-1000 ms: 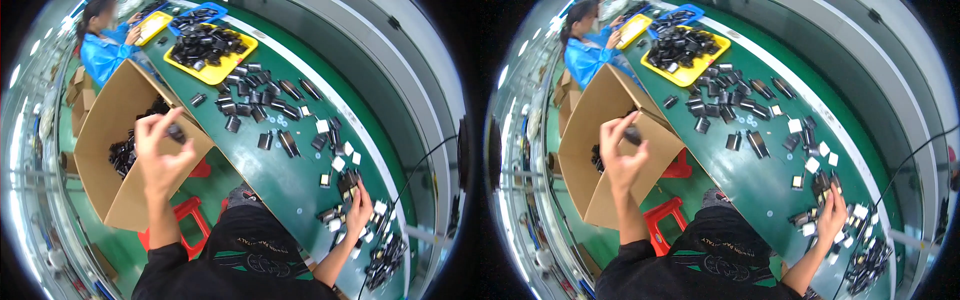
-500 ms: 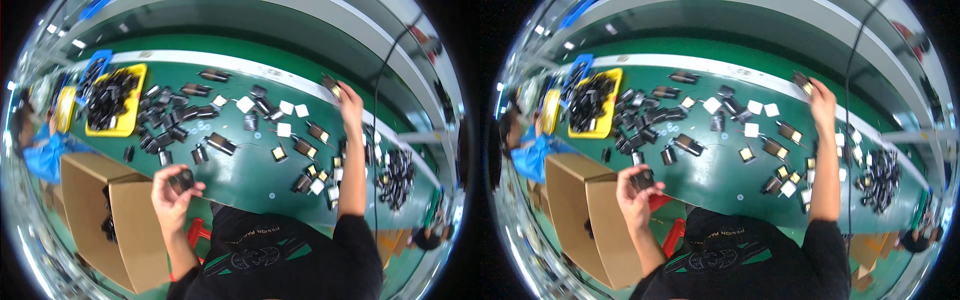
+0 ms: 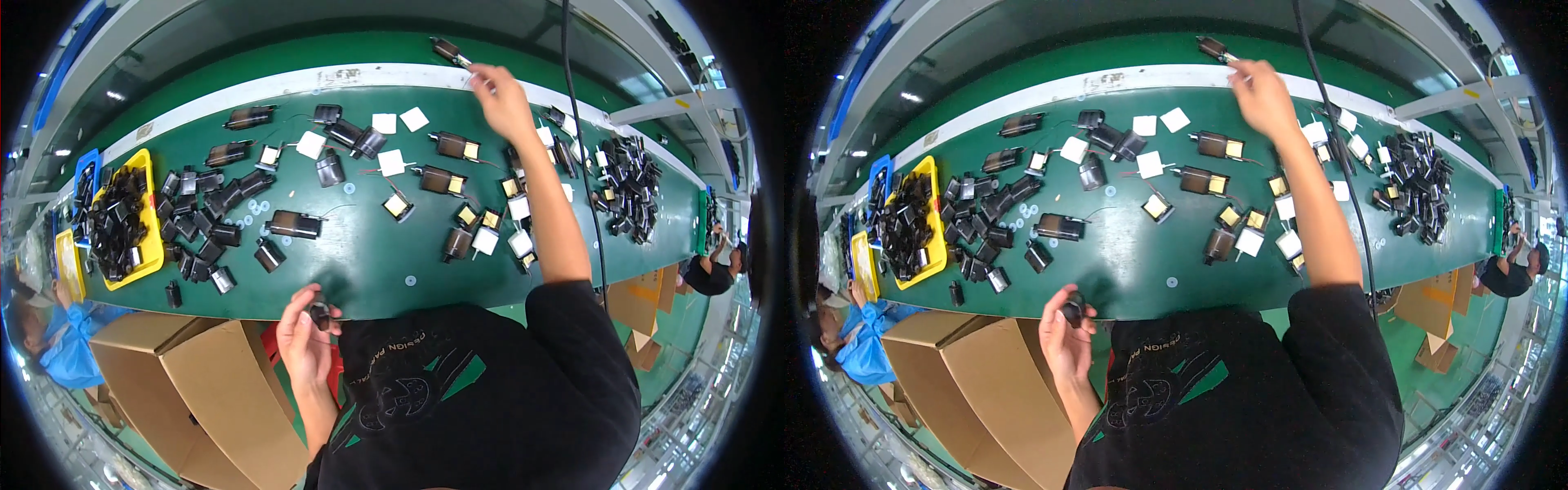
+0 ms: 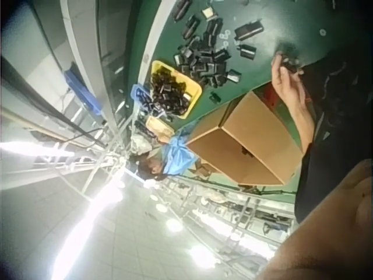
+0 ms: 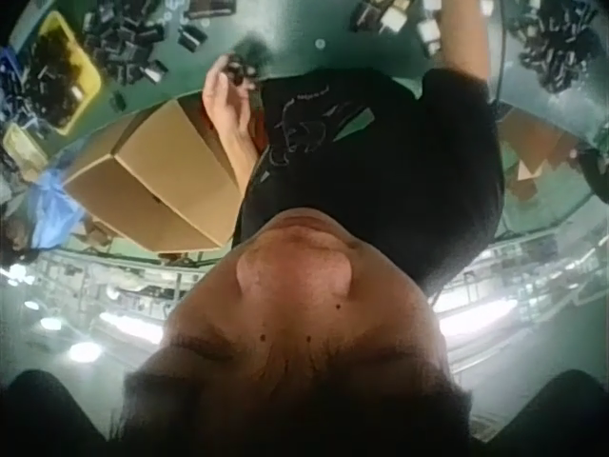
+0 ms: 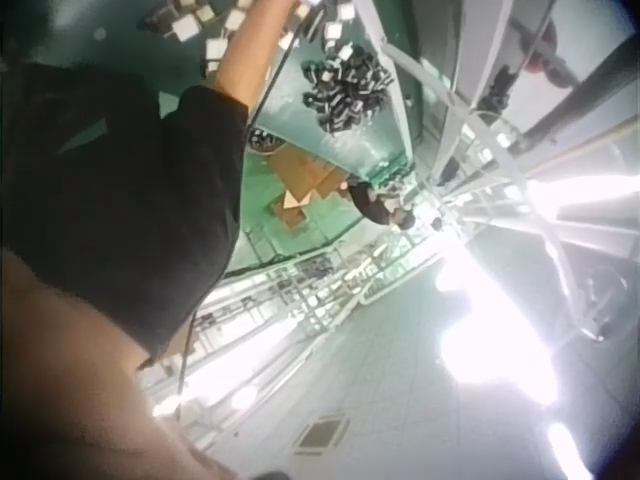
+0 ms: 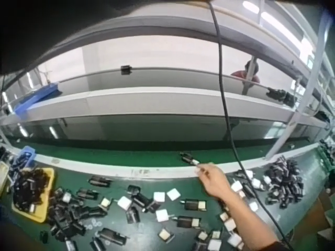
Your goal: The person assembles plastic and metal electronic housing components by hand at an industrial workstation.
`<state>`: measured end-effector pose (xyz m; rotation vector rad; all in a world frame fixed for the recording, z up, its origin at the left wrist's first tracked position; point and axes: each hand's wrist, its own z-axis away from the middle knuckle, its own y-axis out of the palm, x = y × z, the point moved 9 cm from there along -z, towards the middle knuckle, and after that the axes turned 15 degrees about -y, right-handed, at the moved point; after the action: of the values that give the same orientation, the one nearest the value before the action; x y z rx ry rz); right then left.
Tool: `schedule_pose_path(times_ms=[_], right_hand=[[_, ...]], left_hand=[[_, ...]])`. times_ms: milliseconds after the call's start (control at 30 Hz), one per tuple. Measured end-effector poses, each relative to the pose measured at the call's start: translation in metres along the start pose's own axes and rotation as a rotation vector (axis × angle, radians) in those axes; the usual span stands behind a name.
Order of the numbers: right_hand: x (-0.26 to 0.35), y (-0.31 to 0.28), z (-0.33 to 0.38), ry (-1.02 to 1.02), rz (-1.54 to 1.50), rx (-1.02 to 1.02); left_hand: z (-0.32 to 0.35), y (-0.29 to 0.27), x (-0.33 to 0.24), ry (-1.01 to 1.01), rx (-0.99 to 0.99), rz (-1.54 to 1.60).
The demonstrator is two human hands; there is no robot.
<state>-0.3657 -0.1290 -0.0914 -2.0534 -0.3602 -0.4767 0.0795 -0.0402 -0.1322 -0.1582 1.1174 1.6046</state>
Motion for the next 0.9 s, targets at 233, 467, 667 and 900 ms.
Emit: schedule_pose_path(times_ms=[233,467,667,900], right_hand=[[0.098,0.000,0.087,-0.168,-0.045,0.220],[0.100,0.006,0.095,-0.174,0.118,0.177],[0.083,0.019,0.082,-0.301,0.048,0.307],[0.059,0.026,0.071,-0.182,0.002,0.437]], left_hand=[[-0.034,0.008,-0.027,0.087,0.011,-0.061],[-0.049,0.027,-0.025,0.061,0.094,-0.017],[-0.048,0.032,-0.016,0.051,0.065,0.019],[-0.040,0.017,-0.018,0.082,-0.023,0.015]])
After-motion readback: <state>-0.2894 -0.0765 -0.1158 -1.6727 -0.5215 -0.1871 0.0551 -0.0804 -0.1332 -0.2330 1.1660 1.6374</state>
